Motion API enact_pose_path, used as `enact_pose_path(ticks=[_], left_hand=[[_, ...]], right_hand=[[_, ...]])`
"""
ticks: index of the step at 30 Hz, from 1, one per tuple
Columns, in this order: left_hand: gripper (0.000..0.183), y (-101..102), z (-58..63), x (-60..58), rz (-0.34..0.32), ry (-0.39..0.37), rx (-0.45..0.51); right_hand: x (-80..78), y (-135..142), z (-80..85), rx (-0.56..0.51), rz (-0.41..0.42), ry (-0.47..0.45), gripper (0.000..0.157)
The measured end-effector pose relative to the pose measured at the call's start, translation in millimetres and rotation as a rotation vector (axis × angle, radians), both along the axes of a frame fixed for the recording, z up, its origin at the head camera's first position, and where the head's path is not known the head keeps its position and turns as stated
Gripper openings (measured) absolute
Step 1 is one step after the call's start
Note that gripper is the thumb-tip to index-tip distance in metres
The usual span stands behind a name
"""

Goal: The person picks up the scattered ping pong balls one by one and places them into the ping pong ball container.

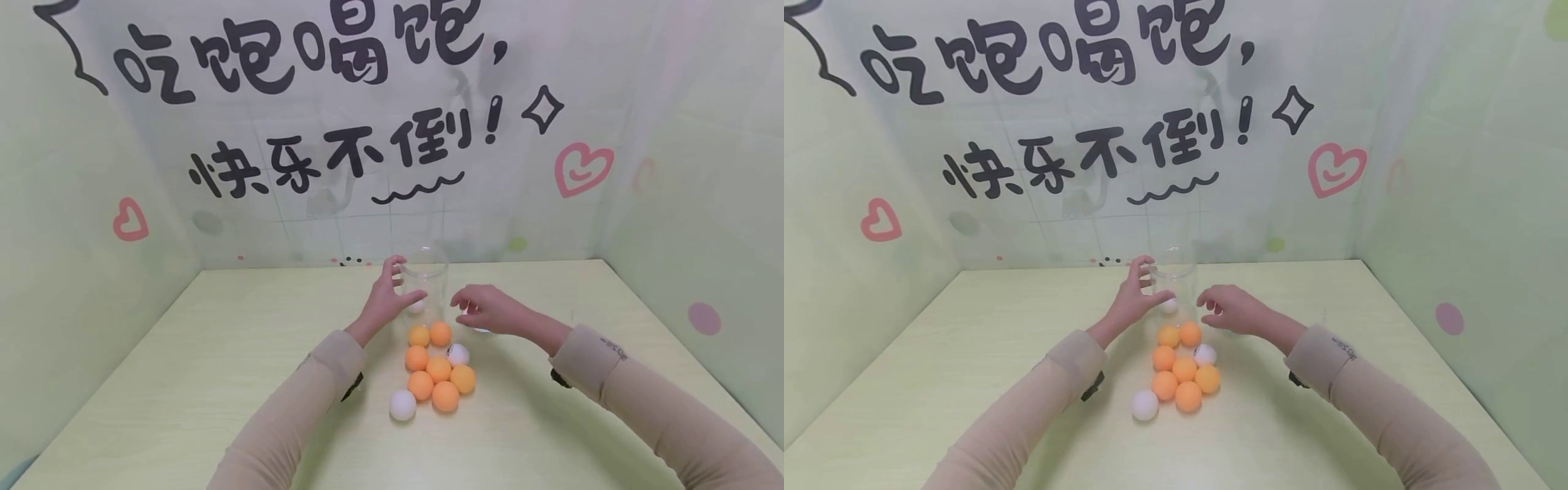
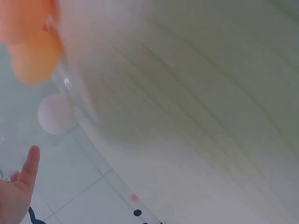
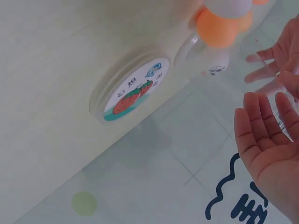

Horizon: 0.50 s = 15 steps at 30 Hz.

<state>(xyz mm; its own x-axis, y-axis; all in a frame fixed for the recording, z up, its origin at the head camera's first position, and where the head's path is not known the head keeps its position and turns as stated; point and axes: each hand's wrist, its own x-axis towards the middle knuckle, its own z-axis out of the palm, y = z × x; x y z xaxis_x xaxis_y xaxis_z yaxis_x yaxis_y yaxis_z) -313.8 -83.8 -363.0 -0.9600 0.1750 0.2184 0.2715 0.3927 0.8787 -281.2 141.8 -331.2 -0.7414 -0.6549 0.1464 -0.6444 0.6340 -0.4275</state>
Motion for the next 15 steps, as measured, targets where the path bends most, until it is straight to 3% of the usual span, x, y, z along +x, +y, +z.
enact_pose_path(ticks=[4, 10, 15], left_hand=[[0.071, 0.2, 0.2, 0.7, 0.001, -0.001, 0.0], [0.071, 0.3, 0.3, 1.4, 0.002, 0.004, -0.002], [0.069, 0.0, 0.0, 1.6, 0.0, 0.017, 0.001]], right_hand=[[7.5, -1.6, -9.9, 0.046, 0.035, -0.012, 0.026], [16.7, -1.7, -22.1, 0.129, 0.094, 0.056, 0.025], [18.4, -0.5, -32.8, 0.132, 0.099, -0.003, 0.024]])
